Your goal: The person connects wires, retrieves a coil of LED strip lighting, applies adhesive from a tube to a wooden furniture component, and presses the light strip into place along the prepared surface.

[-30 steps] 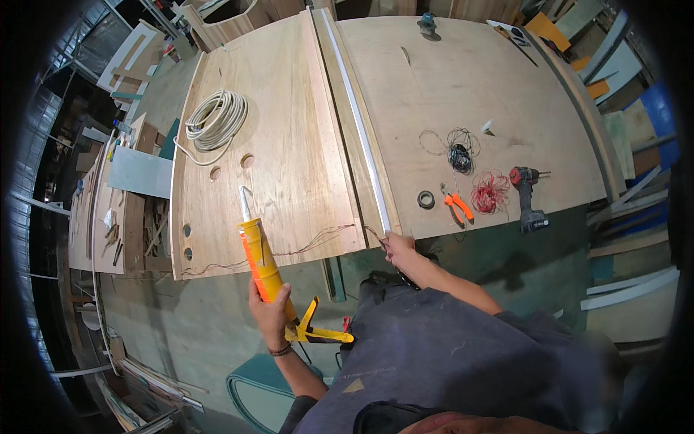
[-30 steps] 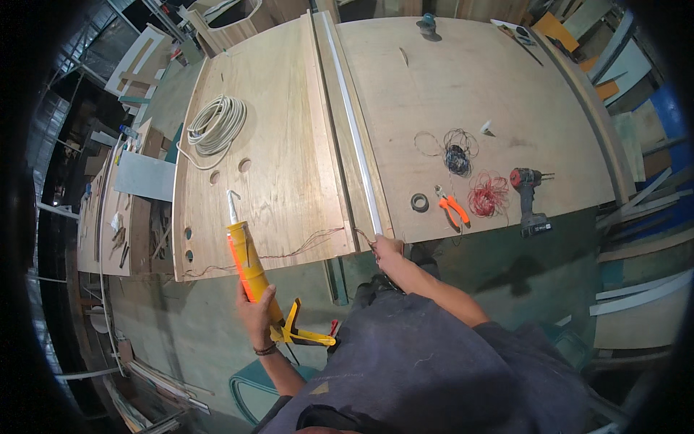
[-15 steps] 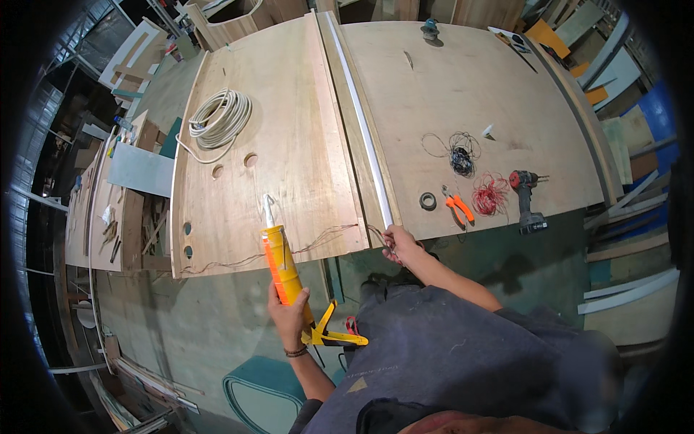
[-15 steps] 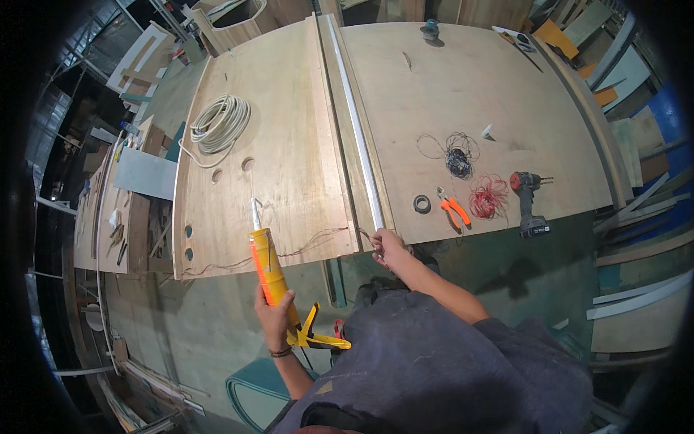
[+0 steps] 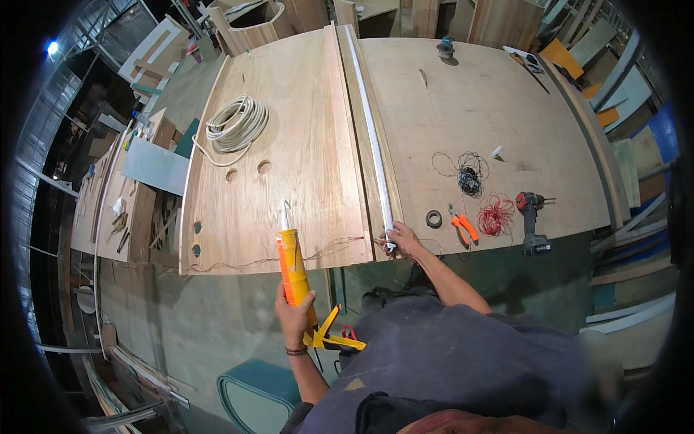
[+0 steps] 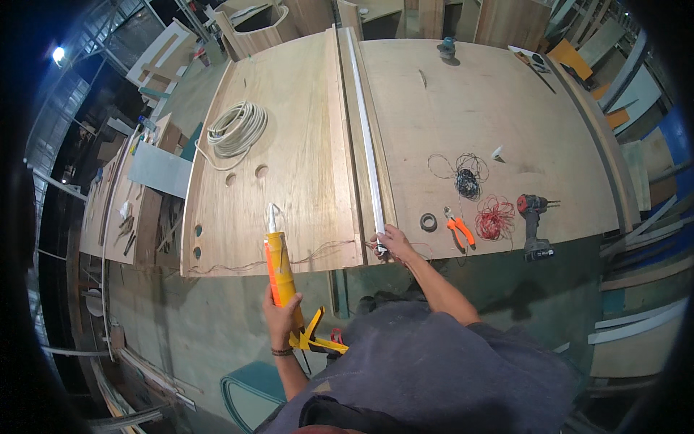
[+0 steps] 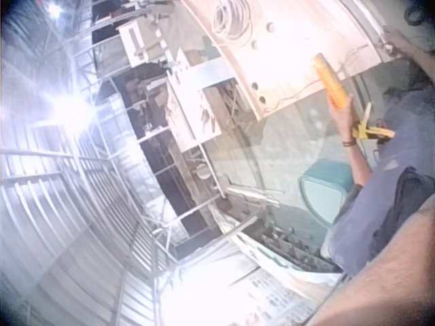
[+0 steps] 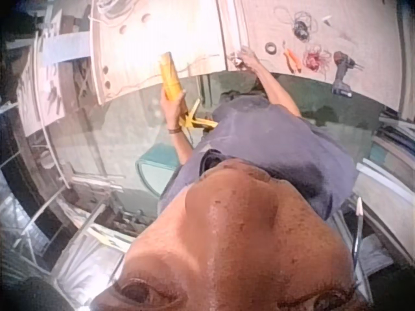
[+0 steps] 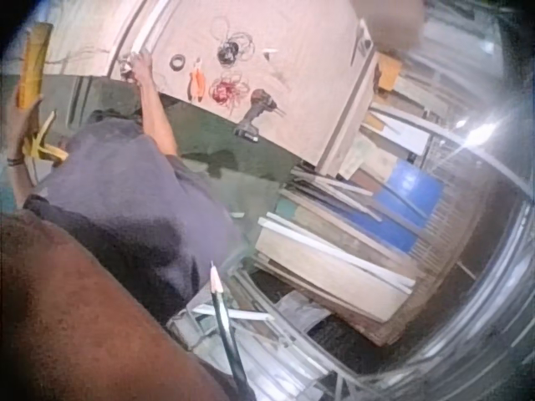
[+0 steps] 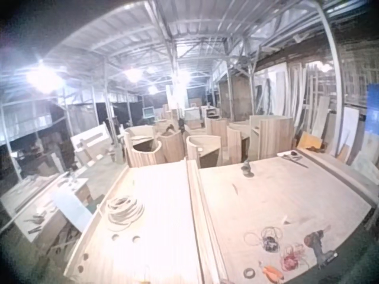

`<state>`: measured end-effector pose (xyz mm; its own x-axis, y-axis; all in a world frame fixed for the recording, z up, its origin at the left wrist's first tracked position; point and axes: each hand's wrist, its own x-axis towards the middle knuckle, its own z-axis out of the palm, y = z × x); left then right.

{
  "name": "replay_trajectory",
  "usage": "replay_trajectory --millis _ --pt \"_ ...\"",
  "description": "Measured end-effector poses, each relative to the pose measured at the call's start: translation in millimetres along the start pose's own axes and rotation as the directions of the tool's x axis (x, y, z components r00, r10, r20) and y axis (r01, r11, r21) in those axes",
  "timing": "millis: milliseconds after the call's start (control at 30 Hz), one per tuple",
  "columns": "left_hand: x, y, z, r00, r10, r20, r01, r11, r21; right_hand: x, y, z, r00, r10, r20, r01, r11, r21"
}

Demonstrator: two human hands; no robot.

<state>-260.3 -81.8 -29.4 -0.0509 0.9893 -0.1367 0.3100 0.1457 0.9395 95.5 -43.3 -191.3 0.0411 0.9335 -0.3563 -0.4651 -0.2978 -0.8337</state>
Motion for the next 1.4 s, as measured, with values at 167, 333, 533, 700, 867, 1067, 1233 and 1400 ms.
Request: replay_trajectory --millis 167,333,533,700,867,1067,1233,1400 --pt "0.0 15.1 5.8 1.000 -0.011 0.003 0.011 1.000 0.024 0.0 8.5 -7.9 0.993 -0.088 0.076 0.091 0.995 -0.028" --pt "2.0 16.8 11.0 0.999 -0.025 0.025 0.025 1.000 -0.005 -6.5 1.9 2.6 0.995 -0.085 0.045 0.088 0.995 -0.057" --pt "4.8 15.7 17.3 0.999 -0.031 0.025 0.031 0.999 -0.017 -10.3 19.1 -0.8 0.997 -0.066 0.043 0.070 0.993 -0.090" --pt "8.1 13.9 19.7 1.000 0.008 0.023 -0.009 1.000 0.013 6.2 28.4 -13.2 0.996 -0.051 0.080 0.055 0.997 -0.052" --pt "8.3 7.6 13.5 0.998 -0.009 0.059 0.007 1.000 0.030 8.0 -5.3 15.0 0.981 -0.185 -0.053 0.058 0.549 -0.834" --pt "7.0 3.0 14.5 0.994 -0.086 0.063 0.086 0.996 0.004 -12.2 -14.9 29.5 0.955 -0.246 -0.164 -0.010 0.528 -0.849" --pt "4.9 6.2 9.1 0.993 -0.105 0.056 0.101 0.992 0.072 3.6 -25.4 3.2 0.859 -0.482 -0.174 0.118 0.517 -0.848" --pt "7.0 12.8 14.2 0.988 -0.134 0.073 0.125 0.985 0.115 67.8 -83.1 -23.3 0.887 -0.443 0.130 0.203 0.121 -0.972"
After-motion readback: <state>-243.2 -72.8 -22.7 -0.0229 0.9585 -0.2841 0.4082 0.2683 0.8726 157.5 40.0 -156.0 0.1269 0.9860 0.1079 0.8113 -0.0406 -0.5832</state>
